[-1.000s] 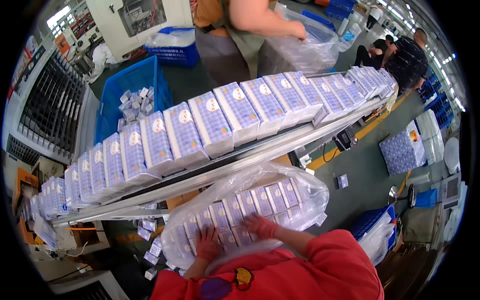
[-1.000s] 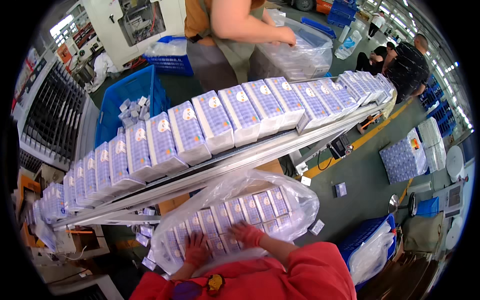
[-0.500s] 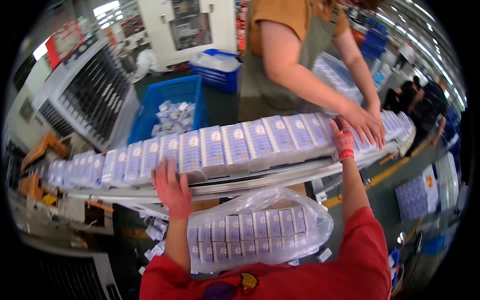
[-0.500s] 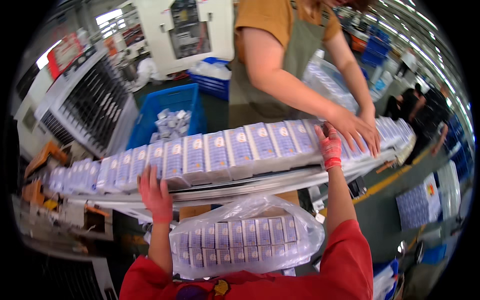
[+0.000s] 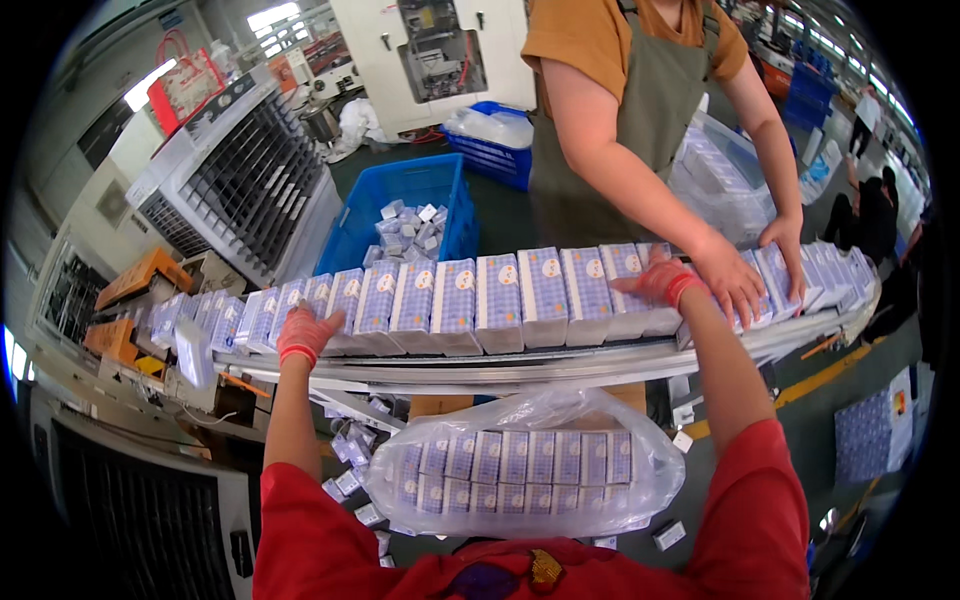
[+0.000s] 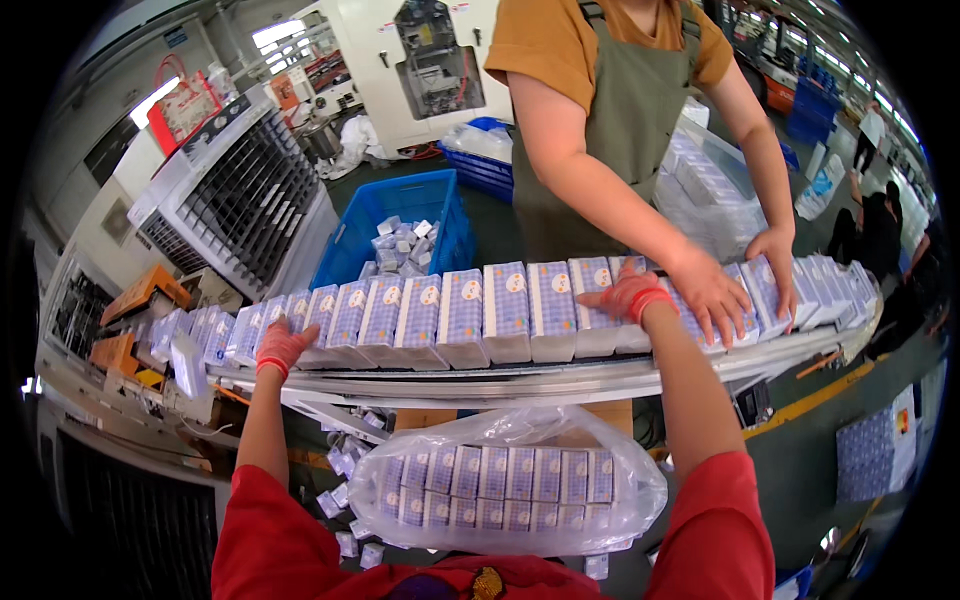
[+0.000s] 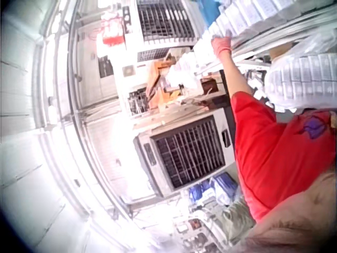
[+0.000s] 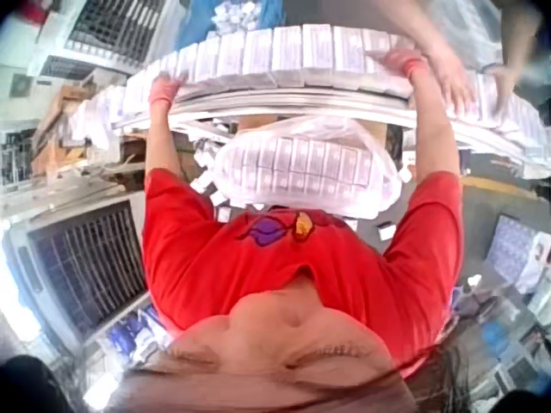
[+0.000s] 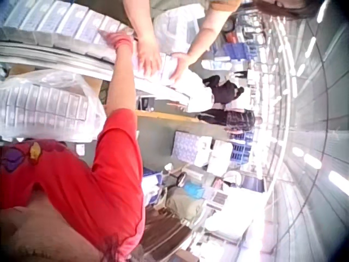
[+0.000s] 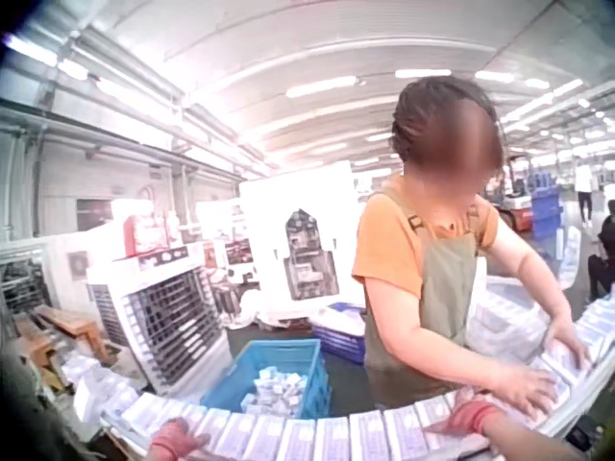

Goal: The person picks up boxes of tissues from a conveyor belt and stacks them inside a large plastic bag.

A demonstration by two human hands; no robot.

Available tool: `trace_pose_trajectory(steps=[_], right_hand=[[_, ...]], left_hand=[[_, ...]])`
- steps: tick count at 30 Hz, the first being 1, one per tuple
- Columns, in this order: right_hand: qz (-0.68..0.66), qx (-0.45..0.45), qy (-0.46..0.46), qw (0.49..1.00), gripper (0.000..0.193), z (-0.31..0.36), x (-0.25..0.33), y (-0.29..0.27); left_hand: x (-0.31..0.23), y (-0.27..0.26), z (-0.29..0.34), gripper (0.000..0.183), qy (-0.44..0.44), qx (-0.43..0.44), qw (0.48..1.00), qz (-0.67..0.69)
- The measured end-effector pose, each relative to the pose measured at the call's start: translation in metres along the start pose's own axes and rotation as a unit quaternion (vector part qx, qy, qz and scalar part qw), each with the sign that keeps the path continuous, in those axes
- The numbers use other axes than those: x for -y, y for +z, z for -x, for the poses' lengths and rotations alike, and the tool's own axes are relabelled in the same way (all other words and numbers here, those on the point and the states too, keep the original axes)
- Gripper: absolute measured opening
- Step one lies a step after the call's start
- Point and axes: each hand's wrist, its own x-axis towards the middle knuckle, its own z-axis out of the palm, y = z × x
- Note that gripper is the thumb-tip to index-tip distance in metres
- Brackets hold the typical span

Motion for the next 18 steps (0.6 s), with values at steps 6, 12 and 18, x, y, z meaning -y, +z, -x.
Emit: trace_pose_trajectory(steps=[6,12,18], right_hand=[[0.127,0.062,0.091,0.986,0.113,-0.008,0.013,-0.012],[0.053,-0.006,0.145,0.988,0.097,-0.025,-0.01,-0.001],[0.06,0.023,0.088,0.994,0.09,0.009,0.004,0.006]], left_hand=[[-0.026,0.026,-0.026,0.099,-0.023,0.078,0.996,-0.04],[-0.072,0.015,-0.011,0.098,0.014,0.126,0.99,-0.061],[-0.056,0.041,0.0,0.093,0.084,0.103,0.991,-0.014]])
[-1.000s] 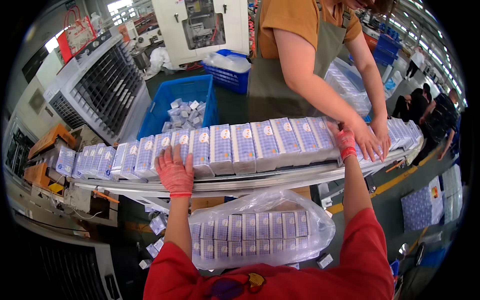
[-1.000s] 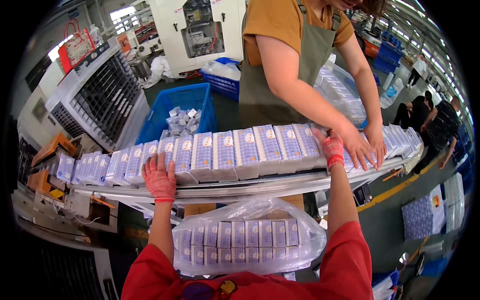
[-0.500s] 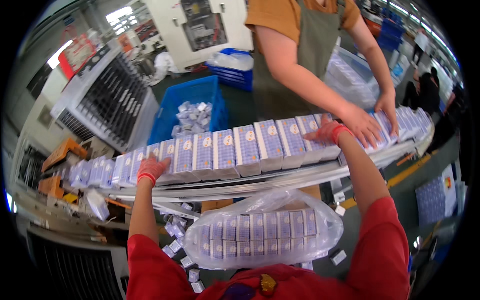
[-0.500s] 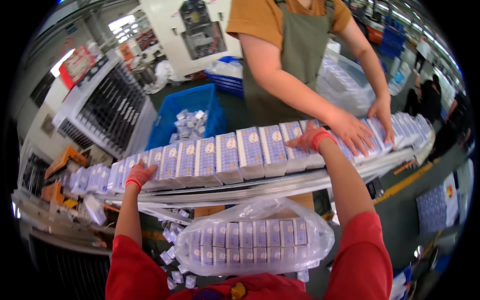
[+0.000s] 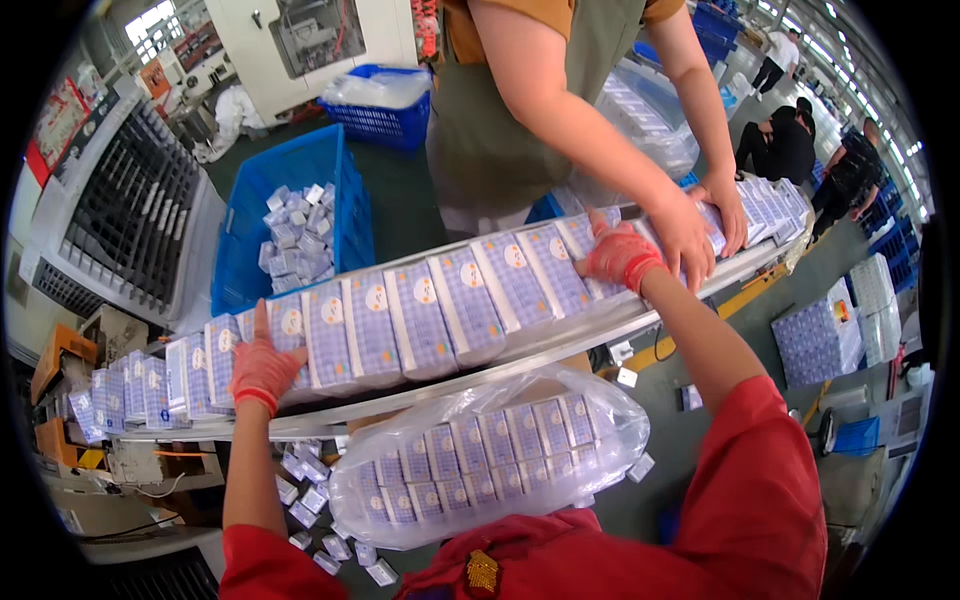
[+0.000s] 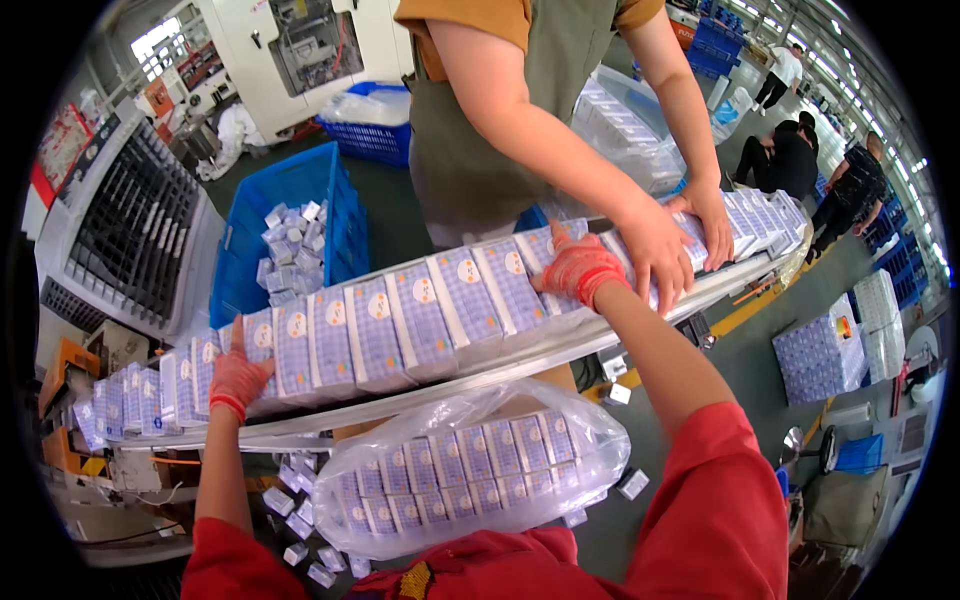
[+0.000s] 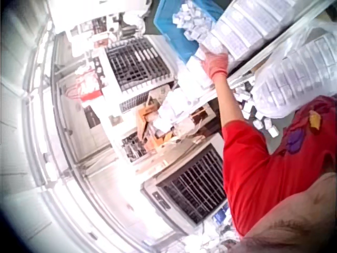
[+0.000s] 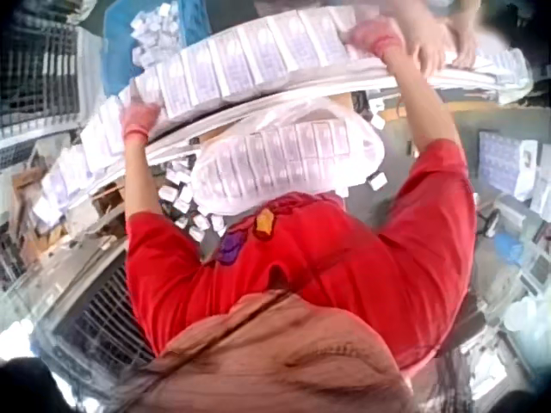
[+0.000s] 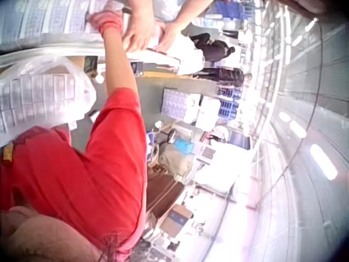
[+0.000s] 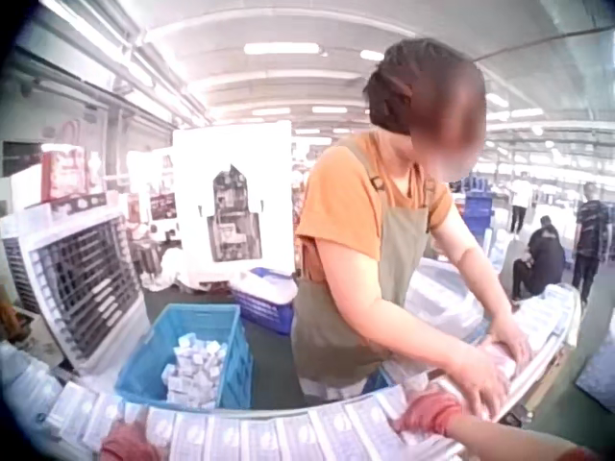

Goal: The person picks up boxes of tissues from a conveyor belt and stacks them inside a large plastic bag.

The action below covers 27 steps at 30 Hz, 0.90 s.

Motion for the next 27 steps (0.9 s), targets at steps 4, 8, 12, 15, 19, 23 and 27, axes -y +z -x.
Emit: trace_pose_trajectory(steps=[4,8,12,15,19,23,27], right_hand=[[-0.022,-0.046,-0.021,0.998,0.085,-0.016,-0.007,-0.006],[0.025,-0.089,-0.031,0.995,0.079,-0.017,-0.012,0.007],[0.005,-0.103,-0.033,0.994,0.075,-0.008,-0.011,0.0],[-0.002,-0.102,-0.032,0.994,0.077,-0.007,-0.021,0.0],[-0.027,-0.106,-0.027,0.994,0.078,0.002,-0.021,-0.003],[-0.019,-0.2,-0.051,0.978,0.074,0.015,-0.027,-0.007],[-0.087,-0.289,-0.134,0.944,0.072,0.019,-0.038,-0.015]], left_hand=[[-0.023,-0.01,-0.009,0.088,-0.015,-0.011,0.999,0.029],[-0.028,0.002,-0.004,0.083,-0.006,-0.034,0.997,0.07],[-0.014,0.008,-0.001,0.079,0.041,-0.075,0.987,0.133],[-0.01,0.018,-0.002,0.079,0.085,-0.097,0.976,0.173],[-0.008,0.021,0.002,0.078,0.086,-0.123,0.969,0.195],[0.007,0.005,0.006,0.073,0.175,-0.183,0.926,0.28],[0.018,-0.039,0.038,0.066,0.215,-0.185,0.889,0.359]])
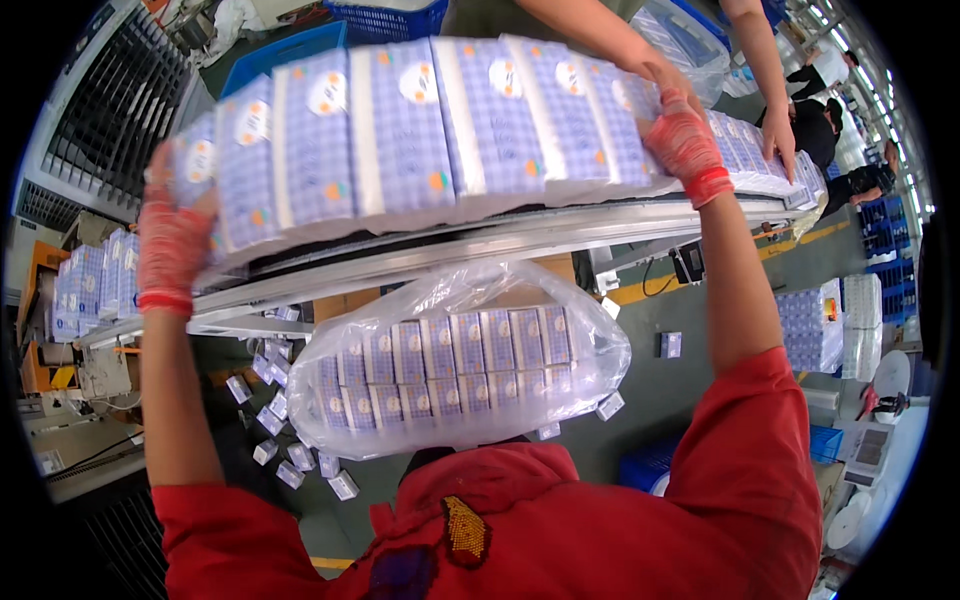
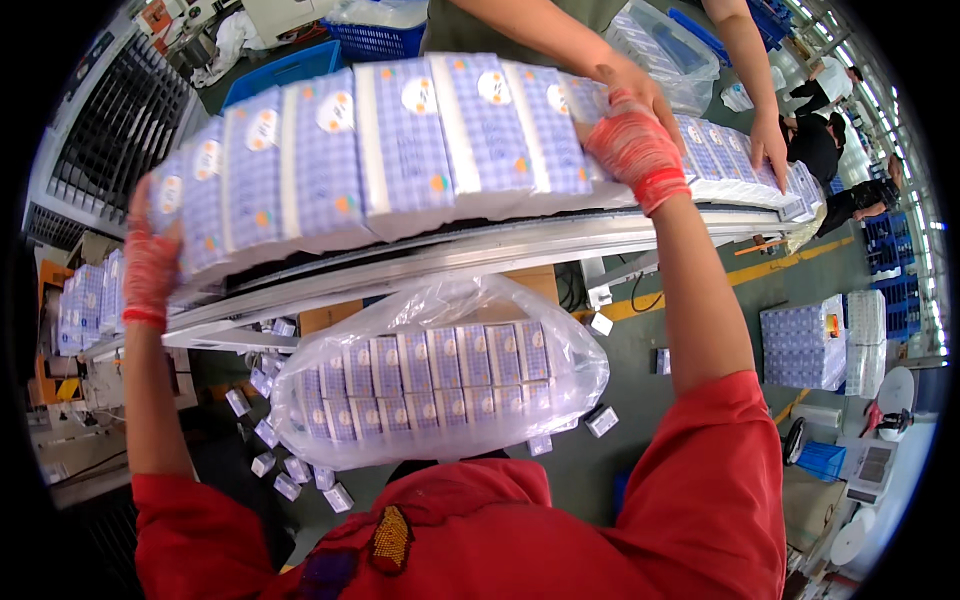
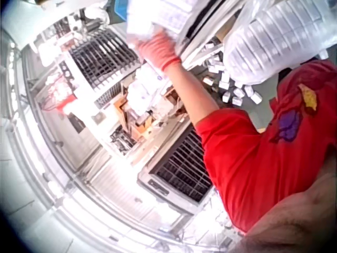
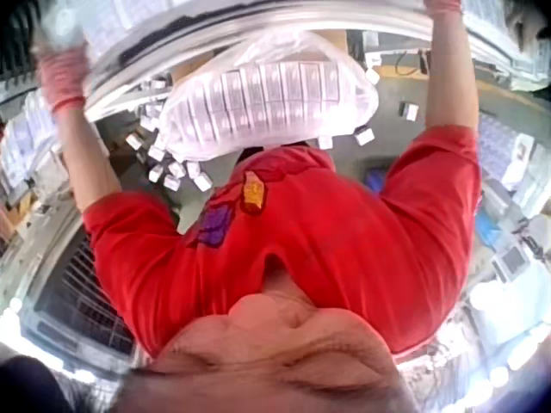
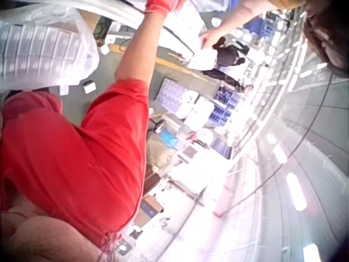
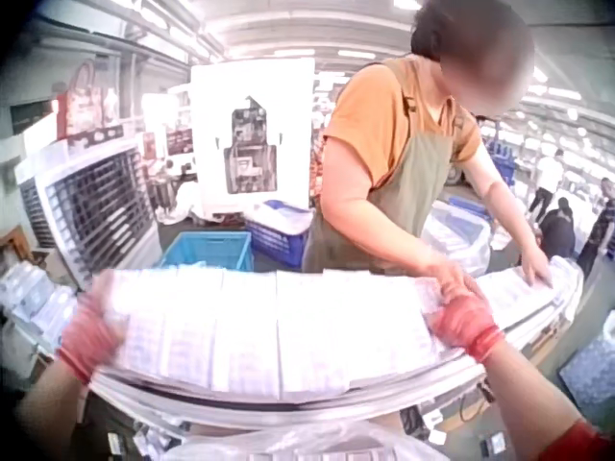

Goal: The person picks up boxes of tissues from a conveyor belt and stacks them inside a large plastic bag.

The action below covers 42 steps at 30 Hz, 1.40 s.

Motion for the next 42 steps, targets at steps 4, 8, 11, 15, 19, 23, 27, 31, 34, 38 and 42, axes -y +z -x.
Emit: trace_pose_trajectory(steps=[4,8,11,15,19,23,27,31,34,38,42], right_hand=[[-0.067,0.014,0.014,0.998,0.064,0.026,-0.017,0.006],[-0.119,0.118,0.009,0.986,0.053,0.066,0.028,0.028],[-0.165,0.115,-0.029,0.979,0.047,0.061,0.084,0.045],[-0.152,0.122,0.05,0.98,0.039,0.022,0.111,0.089],[-0.135,0.129,0.053,0.981,0.031,0.022,0.118,0.096],[-0.098,0.1,-0.027,0.99,0.059,0.047,0.126,0.087],[-0.094,0.072,-0.027,0.993,0.065,0.065,0.143,0.05],[-0.158,-0.071,-0.073,0.982,0.068,0.063,0.179,0.003],[-0.144,-0.197,-0.121,0.962,0.063,0.0,0.244,-0.046],[-0.363,-0.261,-0.204,0.871,0.053,0.004,0.23,-0.038],[-0.356,-0.022,-0.058,0.932,0.048,0.075,0.138,0.064]], left_hand=[[-0.038,-0.032,0.022,0.068,0.024,-0.029,0.998,0.046],[-0.036,-0.014,0.072,0.062,0.064,0.101,0.986,-0.113],[-0.086,0.048,0.061,0.063,0.004,0.144,0.957,-0.252],[-0.136,0.105,0.023,0.066,-0.148,0.135,0.92,-0.337],[-0.101,0.088,0.013,0.079,-0.143,0.044,0.951,-0.272],[-0.084,0.091,0.027,0.09,-0.116,0.063,0.954,-0.271],[-0.085,0.09,0.042,0.091,-0.113,0.0,0.961,-0.253],[-0.091,0.061,0.024,0.092,-0.058,-0.077,0.971,-0.218],[-0.098,0.009,-0.059,0.076,-0.028,-0.142,0.96,-0.239],[-0.07,-0.027,-0.069,0.057,0.112,-0.237,0.952,-0.157],[0.015,0.016,0.027,0.053,0.138,-0.049,0.985,-0.091]])
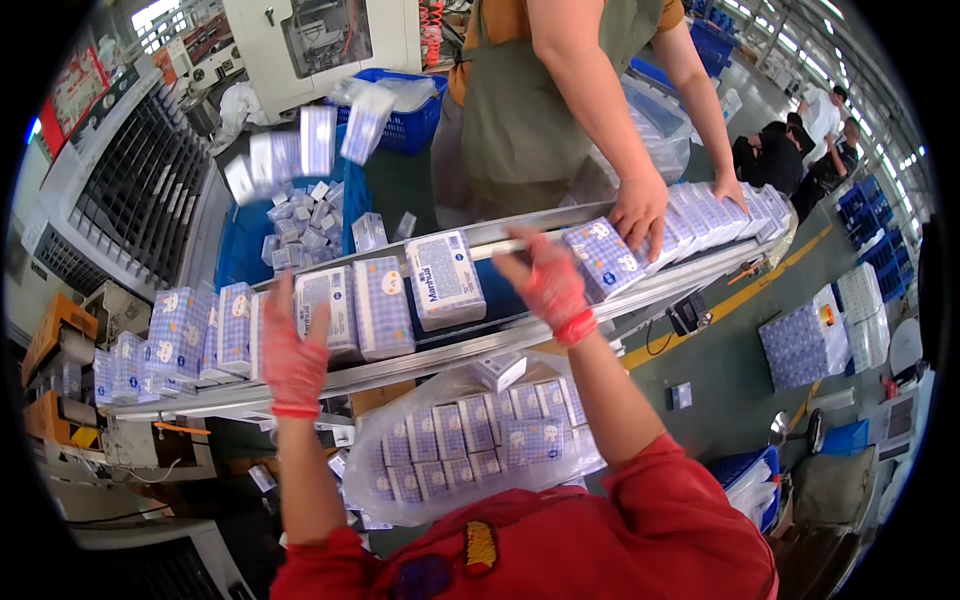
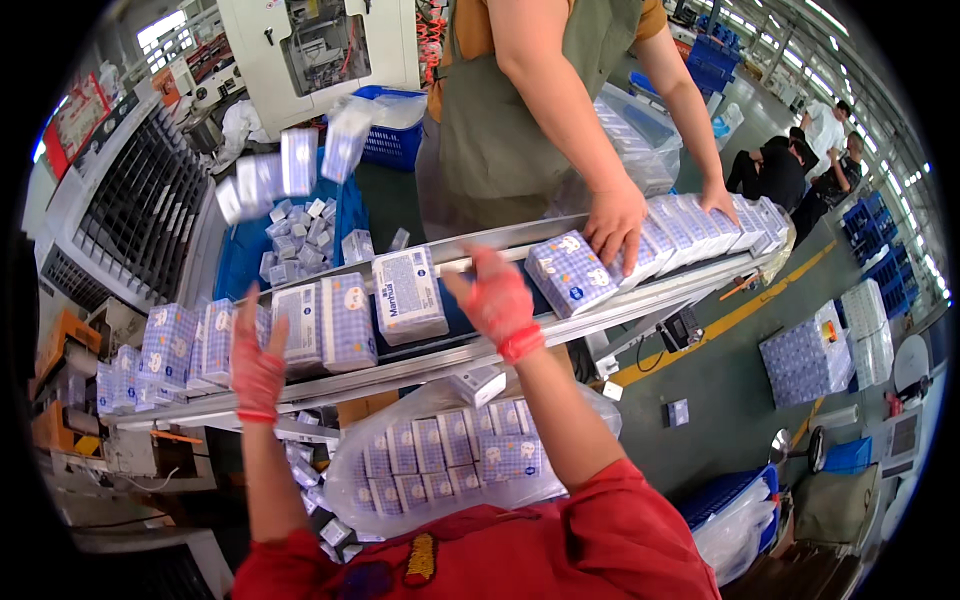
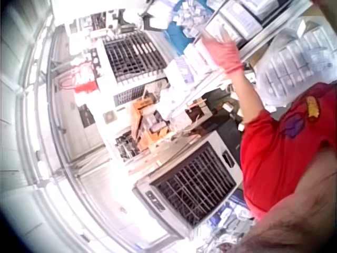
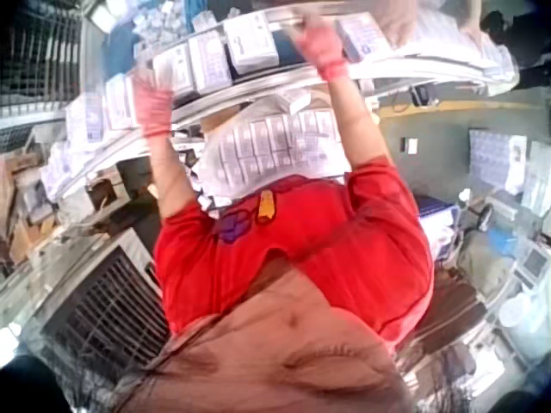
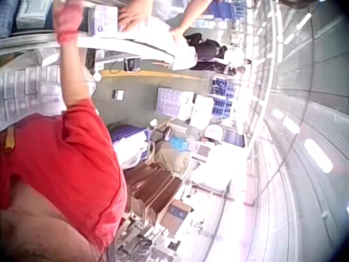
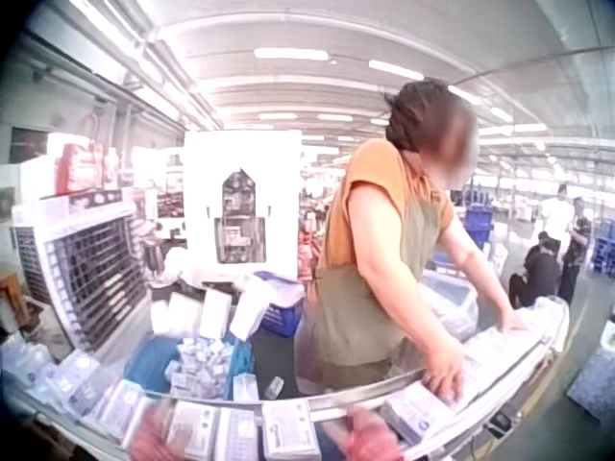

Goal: The person picks up boxes of tissues from a conveyor belt and stacks them inside a large plastic bag.

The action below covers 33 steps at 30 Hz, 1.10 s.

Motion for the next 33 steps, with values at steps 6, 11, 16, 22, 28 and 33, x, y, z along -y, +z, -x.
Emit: trace_pose_trajectory(steps=[6,11,16,22,28,33], right_hand=[[0.118,0.241,0.18,0.946,0.079,-0.016,-0.019,0.019],[0.002,0.221,0.147,0.964,0.092,-0.039,-0.019,0.041],[0.265,0.166,0.068,0.947,0.074,0.002,0.012,0.014],[0.052,0.049,-0.053,0.996,0.083,0.022,-0.033,0.007],[0.049,-0.194,-0.351,0.915,0.065,-0.066,0.106,0.001],[-0.14,-0.157,-0.344,0.915,0.036,-0.002,0.051,-0.035]], left_hand=[[0.023,0.062,-0.004,0.073,-0.224,0.227,0.944,0.078],[0.069,0.099,-0.011,0.069,-0.201,0.124,0.945,0.227],[-0.033,0.084,0.012,0.077,-0.084,0.216,0.965,-0.119],[-0.068,0.104,0.019,0.098,-0.135,0.135,0.978,0.085],[-0.09,-0.018,-0.098,0.071,0.153,-0.131,0.97,0.139],[-0.001,-0.059,-0.109,0.077,-0.096,0.161,0.956,-0.224]])
